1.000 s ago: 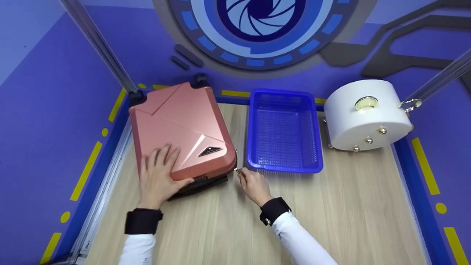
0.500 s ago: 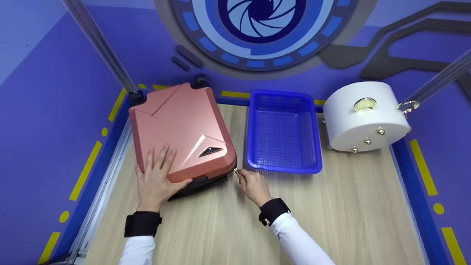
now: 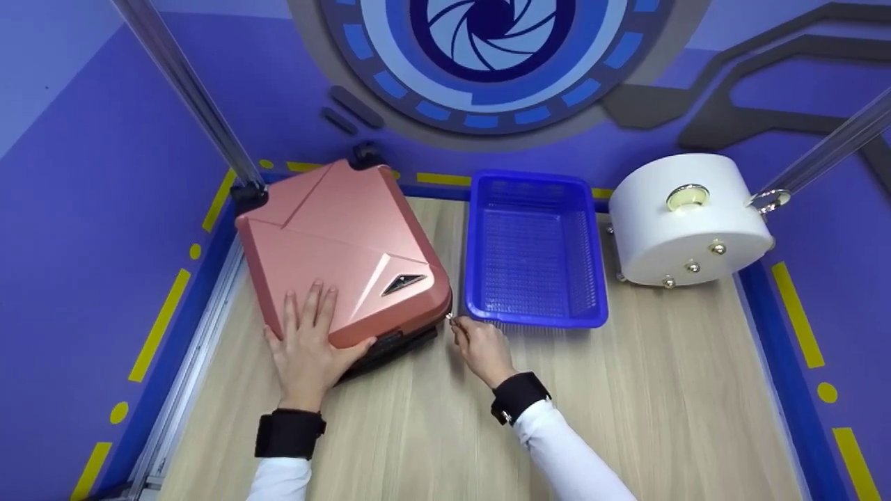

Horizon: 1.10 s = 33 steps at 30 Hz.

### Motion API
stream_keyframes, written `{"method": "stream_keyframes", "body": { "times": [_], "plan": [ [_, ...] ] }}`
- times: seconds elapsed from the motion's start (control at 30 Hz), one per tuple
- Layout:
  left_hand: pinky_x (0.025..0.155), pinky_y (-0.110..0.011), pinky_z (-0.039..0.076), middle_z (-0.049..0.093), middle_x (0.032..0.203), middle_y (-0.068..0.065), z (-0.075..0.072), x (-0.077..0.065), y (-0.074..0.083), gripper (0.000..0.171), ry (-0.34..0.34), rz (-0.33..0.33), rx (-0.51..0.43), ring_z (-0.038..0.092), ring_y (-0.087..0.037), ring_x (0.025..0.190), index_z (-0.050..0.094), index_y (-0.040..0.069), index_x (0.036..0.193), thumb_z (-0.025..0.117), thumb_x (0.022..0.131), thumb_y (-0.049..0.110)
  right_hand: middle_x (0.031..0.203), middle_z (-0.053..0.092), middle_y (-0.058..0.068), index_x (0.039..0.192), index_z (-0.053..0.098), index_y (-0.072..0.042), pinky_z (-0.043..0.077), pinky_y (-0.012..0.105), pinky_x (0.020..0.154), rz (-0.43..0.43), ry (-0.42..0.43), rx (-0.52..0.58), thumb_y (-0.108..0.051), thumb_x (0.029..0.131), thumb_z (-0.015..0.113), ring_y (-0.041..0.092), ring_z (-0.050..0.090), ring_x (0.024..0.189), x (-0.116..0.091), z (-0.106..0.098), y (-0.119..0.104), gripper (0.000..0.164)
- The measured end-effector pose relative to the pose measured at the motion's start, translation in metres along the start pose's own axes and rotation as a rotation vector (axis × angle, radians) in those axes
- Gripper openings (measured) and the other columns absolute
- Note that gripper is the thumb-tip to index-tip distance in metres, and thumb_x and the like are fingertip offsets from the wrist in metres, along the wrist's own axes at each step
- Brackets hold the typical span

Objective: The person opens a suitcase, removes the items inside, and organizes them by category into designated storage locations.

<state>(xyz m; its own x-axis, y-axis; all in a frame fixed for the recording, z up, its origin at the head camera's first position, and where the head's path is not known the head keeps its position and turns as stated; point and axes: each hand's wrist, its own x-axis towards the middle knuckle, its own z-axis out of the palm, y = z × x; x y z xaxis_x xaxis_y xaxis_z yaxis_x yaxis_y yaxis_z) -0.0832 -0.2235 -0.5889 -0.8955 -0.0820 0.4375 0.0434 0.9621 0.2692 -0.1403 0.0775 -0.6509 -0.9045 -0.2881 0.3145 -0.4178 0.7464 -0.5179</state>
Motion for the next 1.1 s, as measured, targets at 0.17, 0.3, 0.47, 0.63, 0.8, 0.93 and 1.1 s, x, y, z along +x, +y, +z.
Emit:
{"method": "stream_keyframes", "body": {
  "times": [0.17, 0.3, 0.47, 0.63, 0.8, 0.93, 1.1],
  "plan": [
    [0.104, -0.087, 0.022, 0.037, 0.166, 0.000, 0.004, 0.000, 0.012, 0.116, 0.020, -0.036, 0.014, 0.028, -0.040, 0.154, 0.045, 0.025, 0.159, 0.073, 0.062, 0.083, 0.066, 0.068, -0.003, 0.087, 0.070, -0.011, 0.052, 0.040, 0.051, -0.026, 0.038, -0.007, -0.011, 0.097, 0.070, 0.019, 0.065, 0.055, -0.001, 0.001, 0.002, 0.010],
    [0.105, -0.086, 0.021, 0.036, 0.167, 0.000, 0.007, 0.001, 0.020, 0.117, 0.013, -0.066, 0.016, 0.027, -0.041, 0.154, 0.044, 0.025, 0.159, 0.072, 0.063, 0.085, 0.067, 0.069, -0.002, 0.089, 0.071, -0.010, 0.053, 0.041, 0.052, -0.040, 0.052, -0.004, -0.010, 0.097, 0.069, 0.019, 0.067, 0.057, -0.002, 0.002, 0.005, 0.008],
    [0.104, -0.087, 0.021, 0.033, 0.169, 0.003, 0.010, 0.000, 0.029, 0.117, -0.009, -0.115, 0.005, 0.023, -0.041, 0.156, 0.042, 0.026, 0.161, 0.073, 0.064, 0.085, 0.069, 0.070, -0.002, 0.096, 0.074, -0.006, 0.054, 0.039, 0.053, -0.055, 0.062, 0.013, -0.008, 0.097, 0.069, 0.017, 0.067, 0.057, -0.004, 0.003, 0.005, 0.005],
    [0.103, -0.088, 0.022, 0.035, 0.168, 0.002, 0.013, -0.001, 0.039, 0.117, 0.034, -0.139, 0.006, 0.025, -0.042, 0.155, 0.044, 0.024, 0.159, 0.075, 0.063, 0.084, 0.069, 0.070, -0.001, 0.100, 0.075, -0.004, 0.054, 0.039, 0.053, -0.078, 0.087, 0.013, -0.007, 0.095, 0.071, 0.018, 0.067, 0.057, -0.005, 0.006, 0.003, 0.007],
    [0.099, -0.089, 0.025, 0.038, 0.166, 0.000, 0.018, 0.000, 0.050, 0.118, 0.088, -0.151, 0.038, 0.028, -0.043, 0.154, 0.047, 0.022, 0.158, 0.075, 0.062, 0.084, 0.070, 0.072, -0.002, 0.102, 0.076, -0.005, 0.054, 0.040, 0.053, -0.078, 0.086, 0.014, -0.008, 0.095, 0.071, 0.019, 0.069, 0.058, -0.006, 0.009, -0.004, 0.008],
    [0.096, -0.089, 0.029, 0.039, 0.166, -0.002, 0.021, 0.001, 0.059, 0.117, 0.099, -0.168, 0.078, 0.028, -0.044, 0.153, 0.048, 0.021, 0.157, 0.073, 0.063, 0.086, 0.071, 0.072, -0.002, 0.103, 0.077, -0.005, 0.055, 0.040, 0.054, -0.089, 0.079, 0.023, -0.007, 0.095, 0.072, 0.019, 0.069, 0.059, -0.007, 0.013, -0.010, 0.009],
    [0.098, -0.089, 0.026, 0.040, 0.165, -0.005, 0.024, 0.002, 0.072, 0.115, 0.093, -0.219, 0.096, 0.026, -0.044, 0.154, 0.047, 0.020, 0.157, 0.073, 0.066, 0.084, 0.070, 0.072, 0.000, 0.100, 0.076, -0.005, 0.055, 0.040, 0.054, -0.111, 0.076, 0.018, -0.006, 0.093, 0.073, 0.020, 0.069, 0.059, -0.009, 0.018, -0.016, 0.008]
  ]
}}
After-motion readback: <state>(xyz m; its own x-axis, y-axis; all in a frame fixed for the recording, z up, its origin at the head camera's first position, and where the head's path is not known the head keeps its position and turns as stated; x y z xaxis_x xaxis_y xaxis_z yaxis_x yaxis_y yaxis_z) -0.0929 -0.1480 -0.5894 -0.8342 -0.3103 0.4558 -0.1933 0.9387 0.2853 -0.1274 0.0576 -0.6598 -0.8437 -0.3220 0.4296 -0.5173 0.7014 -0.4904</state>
